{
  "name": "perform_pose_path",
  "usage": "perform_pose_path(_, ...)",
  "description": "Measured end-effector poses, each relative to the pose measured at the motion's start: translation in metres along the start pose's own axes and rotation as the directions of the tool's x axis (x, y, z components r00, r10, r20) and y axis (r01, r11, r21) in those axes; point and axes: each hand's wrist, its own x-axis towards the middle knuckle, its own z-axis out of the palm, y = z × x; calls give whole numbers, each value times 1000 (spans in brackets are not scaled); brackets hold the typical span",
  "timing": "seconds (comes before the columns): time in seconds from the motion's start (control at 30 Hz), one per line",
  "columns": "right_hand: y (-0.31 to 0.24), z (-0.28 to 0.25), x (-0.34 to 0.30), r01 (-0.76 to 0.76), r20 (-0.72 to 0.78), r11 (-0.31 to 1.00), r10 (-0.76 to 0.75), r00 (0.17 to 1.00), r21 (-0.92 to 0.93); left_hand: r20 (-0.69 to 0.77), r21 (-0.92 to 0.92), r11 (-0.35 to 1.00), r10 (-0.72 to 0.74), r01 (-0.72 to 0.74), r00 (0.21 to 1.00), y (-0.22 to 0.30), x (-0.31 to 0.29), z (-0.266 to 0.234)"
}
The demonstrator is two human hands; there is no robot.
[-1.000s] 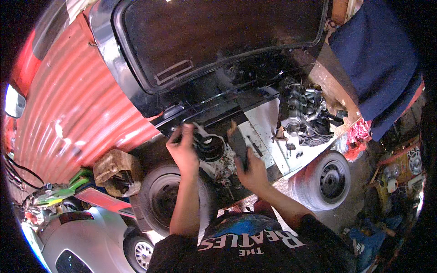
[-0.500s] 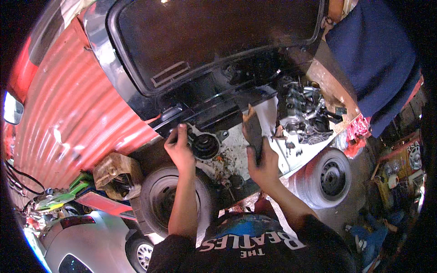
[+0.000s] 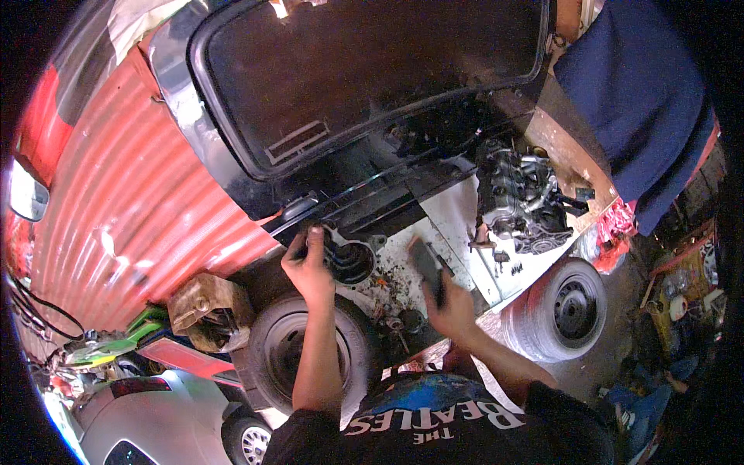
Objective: The person uses a wire brush to scrub a metal engine part held in the left hand, repeatedly rotating the part to clean different surfaces. The person continues scrubbing the same part throughout the clip.
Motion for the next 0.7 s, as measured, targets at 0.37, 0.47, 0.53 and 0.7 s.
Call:
perform_pose_path(0.37,-21,-15,30,122,-256,962,-58,965,243,52,6,995,-96,96,994,-11,-10,9)
perform_pose_path(0.47,18,23,-4,6,137,997,4,991,-74,1,-43,989,-141,141,990,-13,-11,12)
perform_pose_path(0.53,9,6,6,-14,91,1000,15,996,-14,-32,-175,976,-135,128,990,-3,-8,15)
perform_pose_path(0.7,-26,-17,18,61,15,997,-61,998,-45,-11,-133,989,-72,70,997,-5,-6,23)
